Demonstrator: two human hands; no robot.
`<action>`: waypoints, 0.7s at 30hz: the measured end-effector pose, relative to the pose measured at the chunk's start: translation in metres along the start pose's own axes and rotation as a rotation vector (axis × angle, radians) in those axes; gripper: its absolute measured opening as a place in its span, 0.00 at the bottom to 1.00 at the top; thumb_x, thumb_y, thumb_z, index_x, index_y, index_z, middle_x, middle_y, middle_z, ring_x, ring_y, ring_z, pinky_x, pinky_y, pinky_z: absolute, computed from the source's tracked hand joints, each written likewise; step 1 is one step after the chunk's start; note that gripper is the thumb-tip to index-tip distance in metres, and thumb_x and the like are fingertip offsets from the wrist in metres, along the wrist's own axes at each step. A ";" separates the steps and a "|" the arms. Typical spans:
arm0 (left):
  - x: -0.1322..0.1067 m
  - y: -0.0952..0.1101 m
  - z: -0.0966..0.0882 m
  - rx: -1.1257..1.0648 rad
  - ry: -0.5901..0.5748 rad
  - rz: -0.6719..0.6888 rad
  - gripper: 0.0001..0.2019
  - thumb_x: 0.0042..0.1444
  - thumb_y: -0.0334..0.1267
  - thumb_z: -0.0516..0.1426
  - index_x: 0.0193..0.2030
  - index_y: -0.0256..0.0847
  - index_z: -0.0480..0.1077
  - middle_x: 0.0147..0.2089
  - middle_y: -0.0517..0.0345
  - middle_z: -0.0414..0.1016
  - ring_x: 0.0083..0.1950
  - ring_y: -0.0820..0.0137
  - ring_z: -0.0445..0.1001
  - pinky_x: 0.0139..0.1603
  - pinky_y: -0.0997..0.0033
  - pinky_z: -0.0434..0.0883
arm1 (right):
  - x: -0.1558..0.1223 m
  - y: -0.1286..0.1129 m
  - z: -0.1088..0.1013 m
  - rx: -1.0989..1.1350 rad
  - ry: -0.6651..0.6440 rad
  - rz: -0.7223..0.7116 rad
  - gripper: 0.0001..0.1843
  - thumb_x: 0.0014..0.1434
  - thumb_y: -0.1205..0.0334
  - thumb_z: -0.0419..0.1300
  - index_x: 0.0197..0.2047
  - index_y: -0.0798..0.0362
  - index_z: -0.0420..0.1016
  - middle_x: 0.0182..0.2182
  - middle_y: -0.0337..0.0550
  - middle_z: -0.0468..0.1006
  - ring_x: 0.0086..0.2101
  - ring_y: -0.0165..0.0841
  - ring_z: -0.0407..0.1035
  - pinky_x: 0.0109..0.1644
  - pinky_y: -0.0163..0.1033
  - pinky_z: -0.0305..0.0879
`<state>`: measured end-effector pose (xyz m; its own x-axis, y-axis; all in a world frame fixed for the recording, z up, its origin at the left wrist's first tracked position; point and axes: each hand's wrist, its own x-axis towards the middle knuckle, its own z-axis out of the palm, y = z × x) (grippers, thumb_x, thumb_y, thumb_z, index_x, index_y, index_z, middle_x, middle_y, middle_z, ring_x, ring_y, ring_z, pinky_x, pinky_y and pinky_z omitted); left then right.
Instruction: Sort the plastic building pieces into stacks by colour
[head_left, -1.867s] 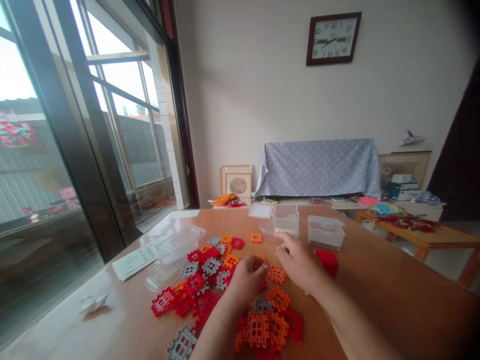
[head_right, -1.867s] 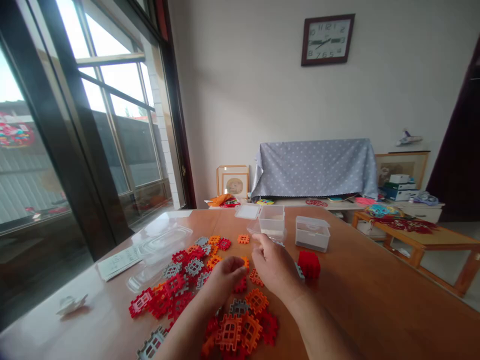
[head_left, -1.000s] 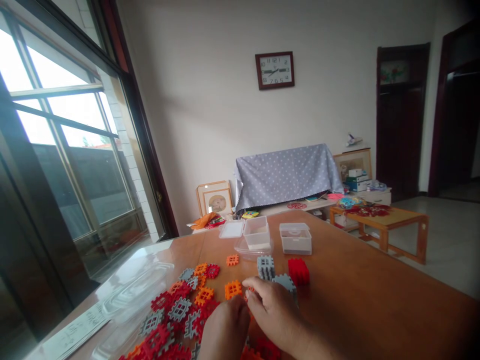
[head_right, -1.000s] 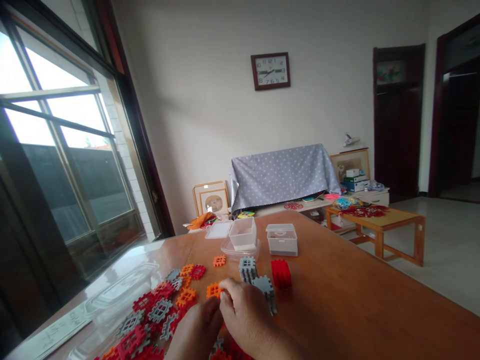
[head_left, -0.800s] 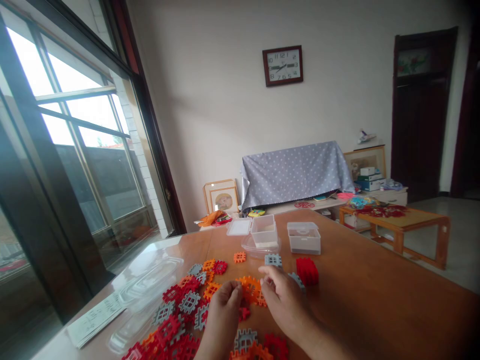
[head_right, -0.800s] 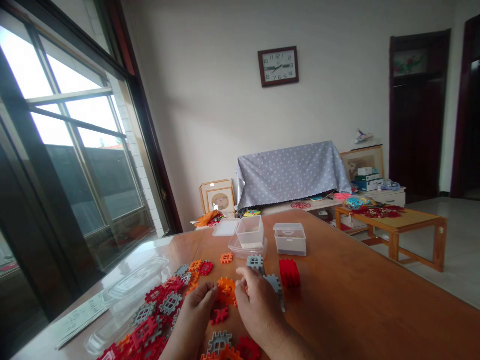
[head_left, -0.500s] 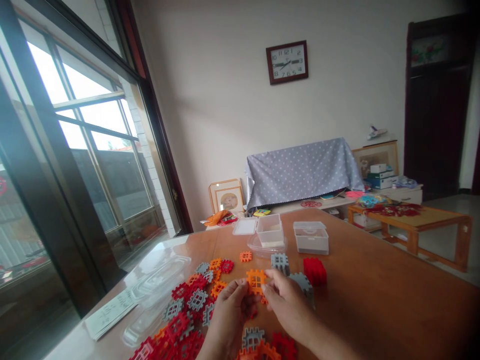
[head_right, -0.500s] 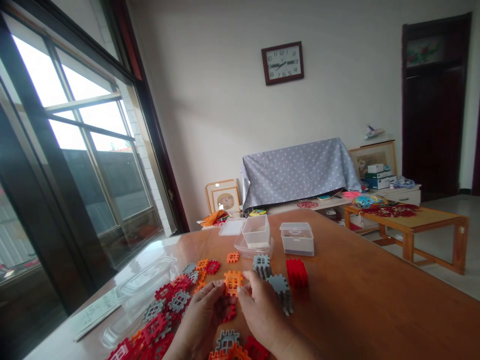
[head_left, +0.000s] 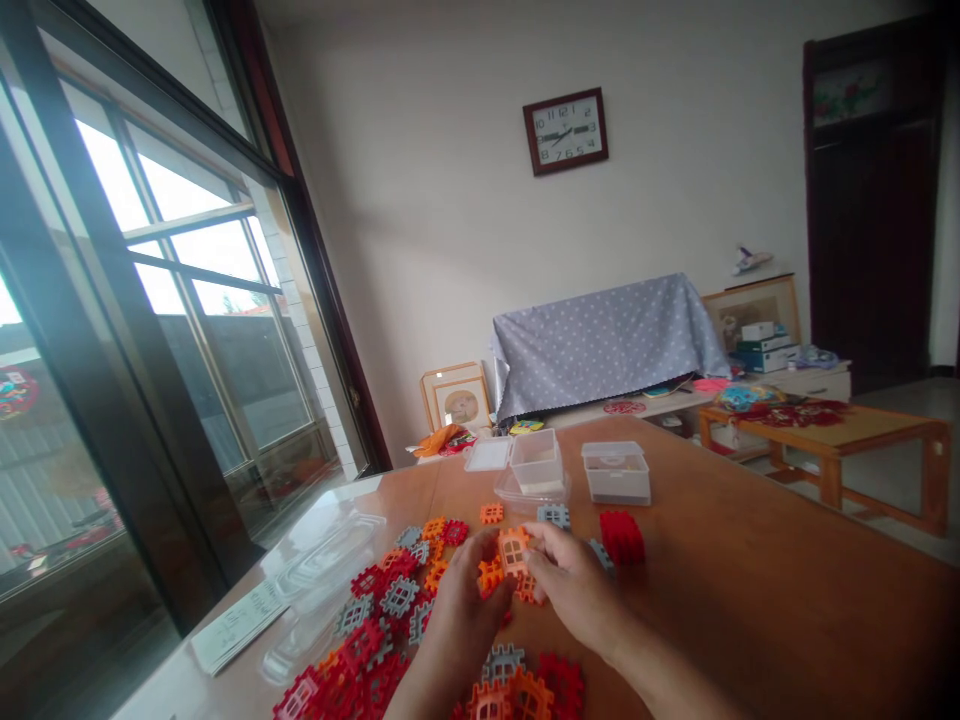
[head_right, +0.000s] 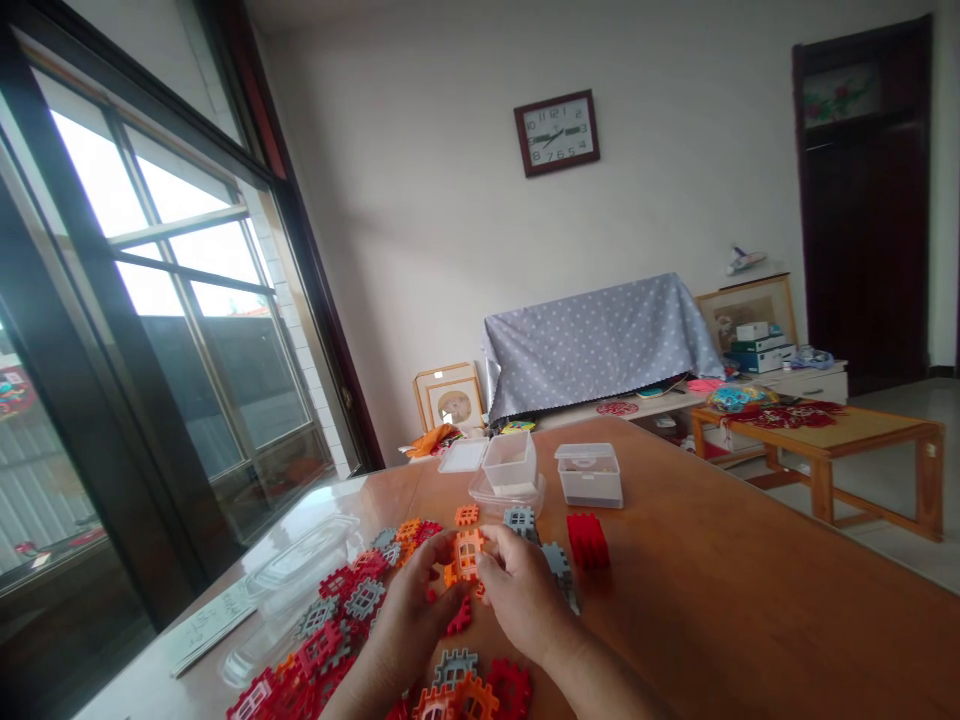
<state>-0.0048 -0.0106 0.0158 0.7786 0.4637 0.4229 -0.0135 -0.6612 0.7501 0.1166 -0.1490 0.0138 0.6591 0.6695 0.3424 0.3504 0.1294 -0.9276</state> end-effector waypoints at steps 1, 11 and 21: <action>0.002 0.002 -0.003 0.033 0.007 -0.018 0.25 0.56 0.37 0.63 0.61 0.44 0.71 0.58 0.46 0.76 0.57 0.57 0.74 0.58 0.58 0.69 | 0.001 0.001 -0.003 -0.032 0.037 -0.007 0.19 0.66 0.54 0.55 0.56 0.52 0.74 0.27 0.35 0.75 0.28 0.34 0.72 0.32 0.36 0.65; 0.048 -0.023 -0.036 0.216 -0.125 -0.212 0.26 0.52 0.35 0.63 0.60 0.38 0.72 0.57 0.46 0.78 0.56 0.58 0.76 0.57 0.62 0.70 | 0.006 -0.003 -0.026 -0.136 0.295 -0.181 0.21 0.68 0.45 0.55 0.53 0.50 0.76 0.29 0.39 0.77 0.27 0.34 0.70 0.31 0.36 0.65; 0.062 -0.069 -0.021 0.334 -0.232 -0.400 0.28 0.41 0.38 0.67 0.53 0.41 0.77 0.52 0.52 0.79 0.51 0.57 0.75 0.50 0.67 0.71 | 0.010 -0.001 -0.034 -0.194 0.325 -0.220 0.18 0.68 0.50 0.54 0.51 0.52 0.77 0.35 0.45 0.82 0.33 0.37 0.75 0.31 0.34 0.67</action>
<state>0.0314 0.0765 0.0009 0.8002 0.5997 -0.0119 0.4804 -0.6289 0.6114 0.1456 -0.1676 0.0234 0.7193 0.3724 0.5864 0.6037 0.0826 -0.7929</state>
